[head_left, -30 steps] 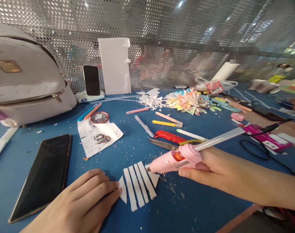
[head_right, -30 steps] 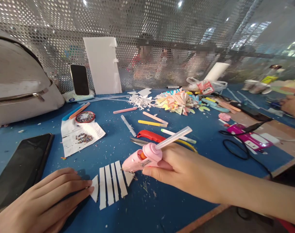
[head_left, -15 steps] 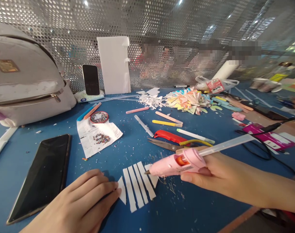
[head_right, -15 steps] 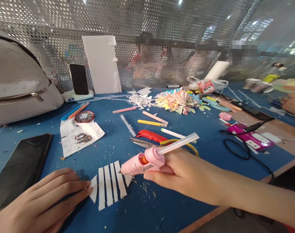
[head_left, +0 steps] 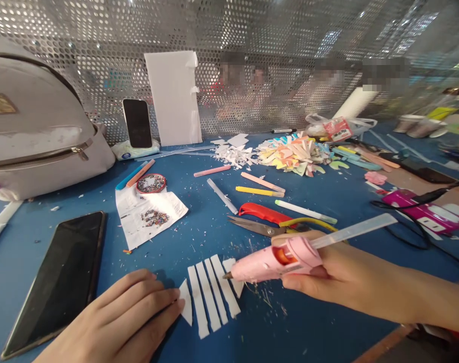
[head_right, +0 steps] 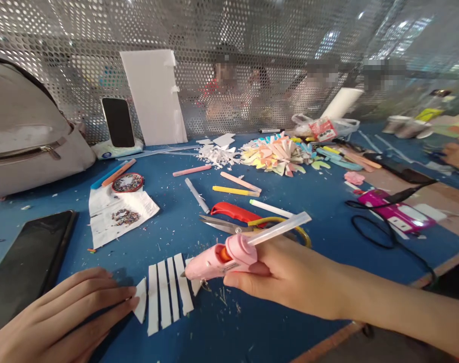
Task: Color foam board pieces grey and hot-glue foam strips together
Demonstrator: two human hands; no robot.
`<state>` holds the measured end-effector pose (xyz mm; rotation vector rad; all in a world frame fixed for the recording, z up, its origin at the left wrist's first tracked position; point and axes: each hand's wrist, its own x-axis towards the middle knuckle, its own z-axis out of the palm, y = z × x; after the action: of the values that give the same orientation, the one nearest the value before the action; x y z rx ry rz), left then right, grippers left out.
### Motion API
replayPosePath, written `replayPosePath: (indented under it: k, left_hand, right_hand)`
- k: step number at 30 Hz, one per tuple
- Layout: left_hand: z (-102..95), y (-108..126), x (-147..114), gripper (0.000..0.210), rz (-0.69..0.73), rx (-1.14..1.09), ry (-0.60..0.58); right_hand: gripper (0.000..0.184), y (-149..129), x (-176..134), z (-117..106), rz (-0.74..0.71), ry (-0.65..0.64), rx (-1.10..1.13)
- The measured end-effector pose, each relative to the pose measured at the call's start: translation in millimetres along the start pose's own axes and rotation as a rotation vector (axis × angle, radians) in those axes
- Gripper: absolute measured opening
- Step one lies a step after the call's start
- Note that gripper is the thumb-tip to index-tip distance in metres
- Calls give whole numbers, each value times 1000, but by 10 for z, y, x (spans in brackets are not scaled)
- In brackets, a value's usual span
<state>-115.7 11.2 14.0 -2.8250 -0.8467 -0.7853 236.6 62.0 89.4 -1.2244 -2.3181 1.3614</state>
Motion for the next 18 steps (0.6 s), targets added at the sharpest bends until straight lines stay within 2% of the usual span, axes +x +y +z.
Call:
replayPosePath:
  k: [3, 8, 13, 18]
  left_hand:
    - [-37, -10, 3, 34, 22, 27, -34]
    - [-40, -30, -18, 39, 30, 27, -38]
    - [-37, -50, -27, 43, 25, 22, -53]
    - [-36, -57, -25, 47, 37, 50, -68]
  right_hand:
    - [35, 18, 4, -6, -12, 2, -7]
    - [25, 69, 37, -28, -42, -37, -52]
    - [13, 129, 48, -62, -71, 64, -219]
    - [8, 126, 45, -73, -56, 84, -157]
